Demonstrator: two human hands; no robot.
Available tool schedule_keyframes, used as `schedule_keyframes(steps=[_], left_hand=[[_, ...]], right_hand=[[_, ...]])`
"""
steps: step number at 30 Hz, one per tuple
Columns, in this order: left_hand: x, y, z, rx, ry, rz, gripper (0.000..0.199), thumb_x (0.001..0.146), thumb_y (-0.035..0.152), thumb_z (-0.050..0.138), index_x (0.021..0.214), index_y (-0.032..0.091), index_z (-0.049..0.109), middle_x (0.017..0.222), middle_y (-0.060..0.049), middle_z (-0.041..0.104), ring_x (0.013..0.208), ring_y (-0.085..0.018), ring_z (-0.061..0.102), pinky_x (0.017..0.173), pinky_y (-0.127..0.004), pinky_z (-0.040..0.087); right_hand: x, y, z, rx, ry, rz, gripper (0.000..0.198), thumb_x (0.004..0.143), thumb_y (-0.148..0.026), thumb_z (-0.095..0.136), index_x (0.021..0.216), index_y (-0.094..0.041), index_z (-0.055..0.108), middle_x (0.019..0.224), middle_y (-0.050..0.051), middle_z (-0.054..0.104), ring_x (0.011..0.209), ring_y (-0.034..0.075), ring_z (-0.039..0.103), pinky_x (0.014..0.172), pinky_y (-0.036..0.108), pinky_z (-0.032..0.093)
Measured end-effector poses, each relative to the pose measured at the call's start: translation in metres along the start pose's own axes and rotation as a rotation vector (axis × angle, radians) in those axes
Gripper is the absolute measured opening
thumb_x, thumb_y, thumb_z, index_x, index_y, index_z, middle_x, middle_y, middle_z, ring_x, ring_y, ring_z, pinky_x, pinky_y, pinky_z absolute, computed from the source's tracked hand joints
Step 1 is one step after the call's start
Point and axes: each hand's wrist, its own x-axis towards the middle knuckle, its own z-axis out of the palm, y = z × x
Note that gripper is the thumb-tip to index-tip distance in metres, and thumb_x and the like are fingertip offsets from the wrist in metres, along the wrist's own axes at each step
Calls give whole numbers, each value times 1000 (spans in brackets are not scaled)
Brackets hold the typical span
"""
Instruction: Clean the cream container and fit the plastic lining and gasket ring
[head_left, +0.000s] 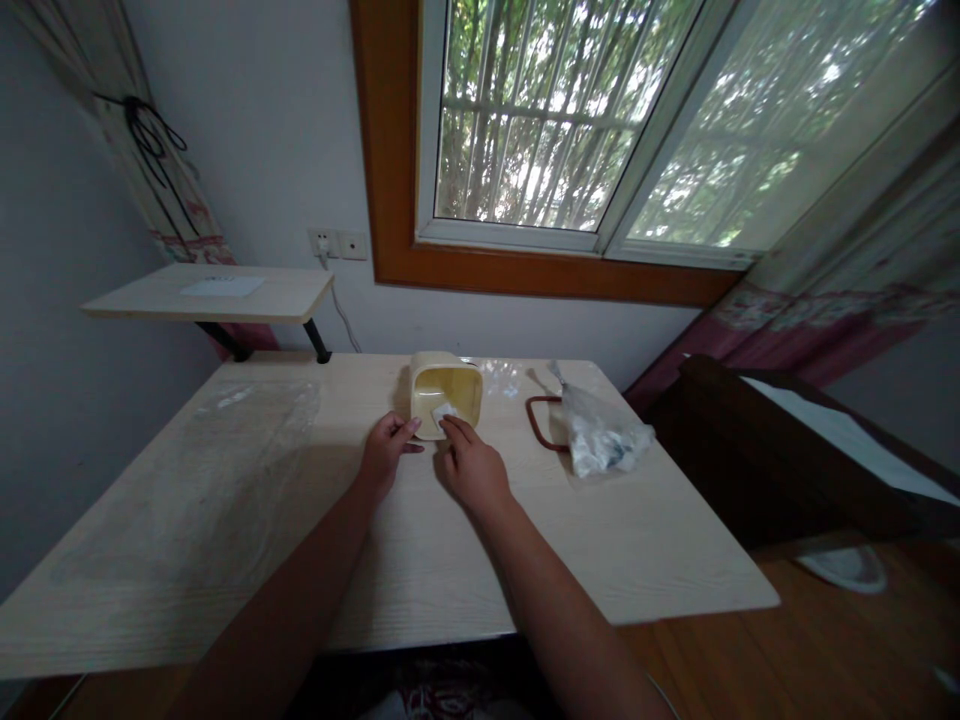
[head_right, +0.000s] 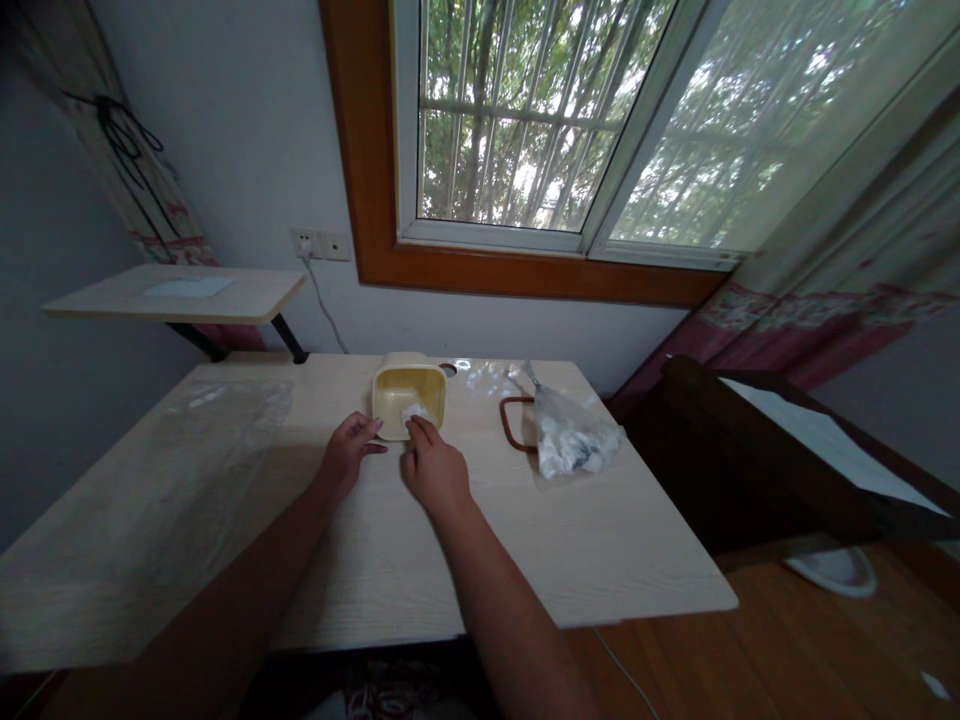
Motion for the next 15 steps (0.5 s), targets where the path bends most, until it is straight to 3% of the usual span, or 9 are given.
schedule_keyframes(steps=[15], left_hand=[[2,-5,-3,-7,-14,1,44,70,48,82,70,17,52,68,3,55,63,-12,59,58,-28,60]], right_hand=[[-3,-7,0,62,-24,-128,58,91,-19,48,149,-21,47,157,6,47,125,19,61,105,30,51]])
